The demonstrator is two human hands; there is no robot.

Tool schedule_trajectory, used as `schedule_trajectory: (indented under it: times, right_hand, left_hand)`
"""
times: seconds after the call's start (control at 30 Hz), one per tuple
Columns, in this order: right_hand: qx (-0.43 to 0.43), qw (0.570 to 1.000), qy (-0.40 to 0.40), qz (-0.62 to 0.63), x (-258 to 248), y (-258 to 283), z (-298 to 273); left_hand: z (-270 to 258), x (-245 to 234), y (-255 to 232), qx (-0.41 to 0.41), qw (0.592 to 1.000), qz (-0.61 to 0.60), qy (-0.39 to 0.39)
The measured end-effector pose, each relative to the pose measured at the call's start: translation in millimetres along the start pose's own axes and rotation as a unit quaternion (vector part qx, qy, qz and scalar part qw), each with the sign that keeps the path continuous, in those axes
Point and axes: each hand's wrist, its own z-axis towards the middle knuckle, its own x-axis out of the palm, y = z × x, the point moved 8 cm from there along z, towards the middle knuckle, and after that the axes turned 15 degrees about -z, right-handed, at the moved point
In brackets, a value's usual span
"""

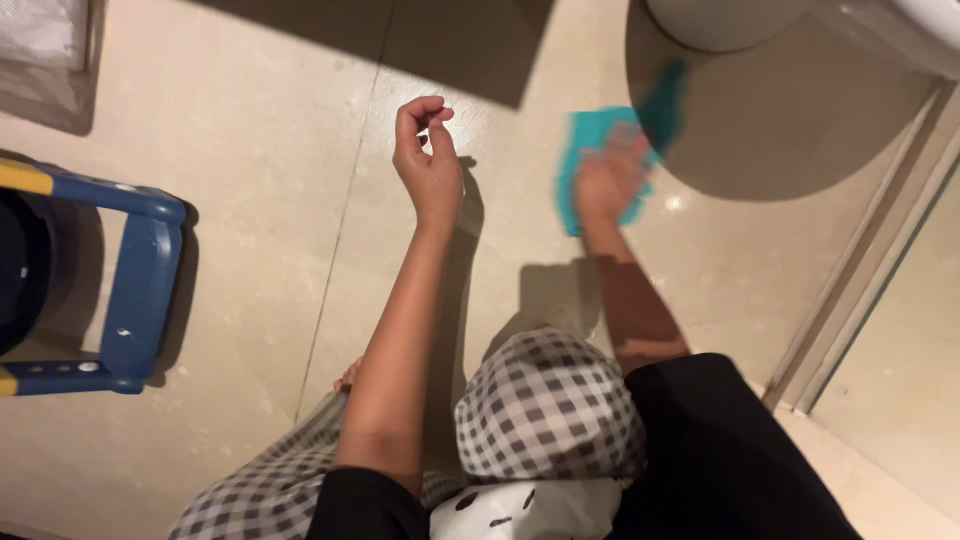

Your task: The person cleans the bathroom floor by scrubbing with a steel wool pad and a yellow cup, then wiping with a blue cloth. They rinse the cloth at the sink and continue wiping the floor around the toilet and near the shower.

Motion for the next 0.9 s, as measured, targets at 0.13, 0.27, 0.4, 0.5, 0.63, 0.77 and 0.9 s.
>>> schedule_trajectory:
  times: [0.13,0.27,0.4,0.5,0.63,0.77,0.9]
  right_hand:
    - [0.092,0.968,-0.230,0.035,-4.1,-116.3,-55.2]
    - [0.144,0.969,-0.193,0.050,5.5,-196.5,-129.5]
    - [0.300,0.936,-0.165,0.081,-6.8,-298.6,-213.4]
    - [0.232,0.935,-0.230,-0.137,-25.0,-284.5,-266.3]
    - [0.117,0.973,-0.194,-0.032,-5.3,-217.5,-238.2]
    - [-0.017,0.966,-0.259,0.015,-20.5,-59.1,-204.5]
    - [-0.238,0.937,0.101,0.236,6.6,76.7,-192.2]
  left_hand:
    - [3.9,7.8,-10.7,0.011,0.999,-0.033,0.014]
    - [-1.0,25.3,-2.2,-0.017,0.998,-0.052,0.045]
    - [-9.8,50.1,17.1,-0.049,0.994,-0.038,0.086]
    - [-13.6,82.9,27.3,-0.064,0.985,-0.056,0.149]
    - [-11.6,122.2,8.1,-0.043,0.965,-0.068,0.250]
    - [-0.8,134.8,-24.1,-0.024,0.945,-0.066,0.319]
    - [-18.3,121.8,-45.0,-0.039,0.929,-0.049,0.364]
